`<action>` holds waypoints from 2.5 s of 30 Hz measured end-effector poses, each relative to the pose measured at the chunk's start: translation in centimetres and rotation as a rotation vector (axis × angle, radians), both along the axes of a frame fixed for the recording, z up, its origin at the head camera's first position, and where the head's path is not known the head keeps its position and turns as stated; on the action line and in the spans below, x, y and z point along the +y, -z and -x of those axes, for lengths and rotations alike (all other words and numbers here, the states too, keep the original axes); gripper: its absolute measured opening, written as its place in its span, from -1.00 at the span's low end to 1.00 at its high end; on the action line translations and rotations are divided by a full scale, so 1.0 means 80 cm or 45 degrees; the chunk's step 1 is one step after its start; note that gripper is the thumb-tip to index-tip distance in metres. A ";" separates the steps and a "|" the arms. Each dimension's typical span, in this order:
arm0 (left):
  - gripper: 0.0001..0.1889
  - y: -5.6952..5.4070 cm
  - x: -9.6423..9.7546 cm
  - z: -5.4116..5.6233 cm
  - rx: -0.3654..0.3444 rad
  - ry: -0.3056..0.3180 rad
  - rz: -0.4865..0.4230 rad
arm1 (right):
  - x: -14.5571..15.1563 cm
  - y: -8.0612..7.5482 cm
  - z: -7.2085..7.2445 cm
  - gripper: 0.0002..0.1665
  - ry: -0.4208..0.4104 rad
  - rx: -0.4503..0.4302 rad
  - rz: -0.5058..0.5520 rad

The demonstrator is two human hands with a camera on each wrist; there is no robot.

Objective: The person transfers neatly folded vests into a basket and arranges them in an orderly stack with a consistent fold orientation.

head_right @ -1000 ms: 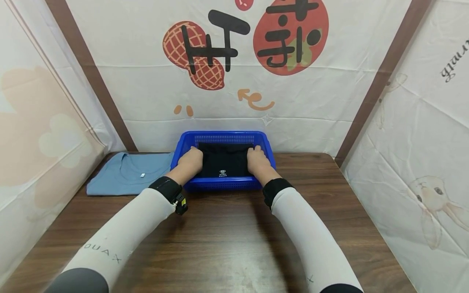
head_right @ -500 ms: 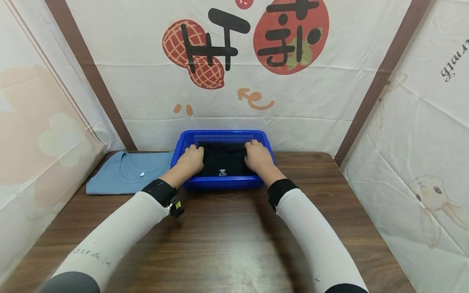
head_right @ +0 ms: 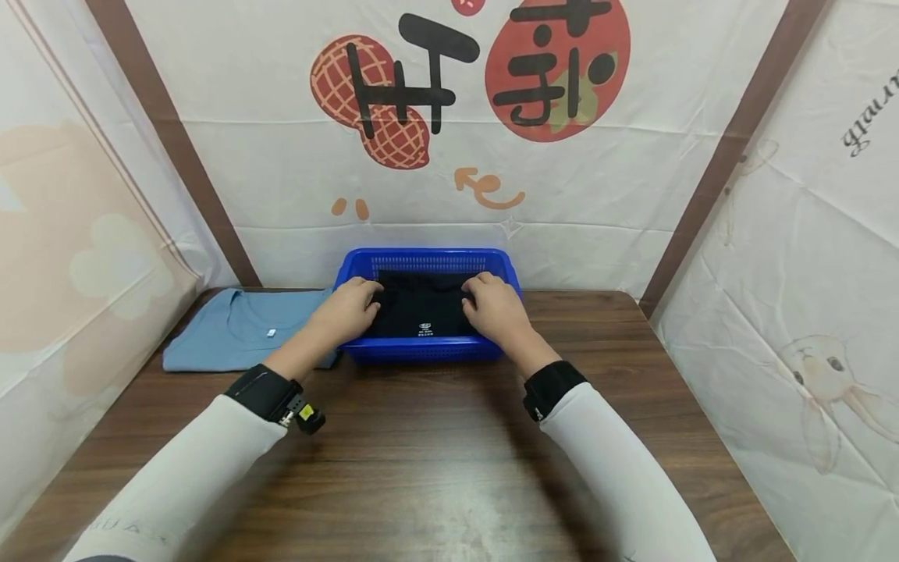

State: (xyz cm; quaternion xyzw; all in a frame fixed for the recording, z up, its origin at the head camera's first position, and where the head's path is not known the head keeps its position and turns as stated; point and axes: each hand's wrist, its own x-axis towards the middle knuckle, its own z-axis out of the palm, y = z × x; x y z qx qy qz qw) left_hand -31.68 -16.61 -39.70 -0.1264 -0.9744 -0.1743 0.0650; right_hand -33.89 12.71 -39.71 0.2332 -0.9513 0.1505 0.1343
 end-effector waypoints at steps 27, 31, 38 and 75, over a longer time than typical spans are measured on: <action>-0.66 -0.015 -0.066 -0.079 0.072 0.035 -0.062 | -0.018 0.013 -0.088 -0.79 -0.303 0.361 0.052; -0.61 -0.012 -0.106 -0.082 -0.027 -0.103 -0.039 | -0.037 0.013 -0.106 -0.83 -0.374 0.412 0.071; -0.56 0.008 -0.192 -0.076 -0.139 -0.213 0.065 | -0.084 0.015 -0.135 -0.88 -0.496 0.386 0.050; -0.50 0.058 -0.262 -0.040 -0.497 -0.298 0.286 | -0.307 0.073 -0.113 -0.21 -0.290 -0.476 -0.465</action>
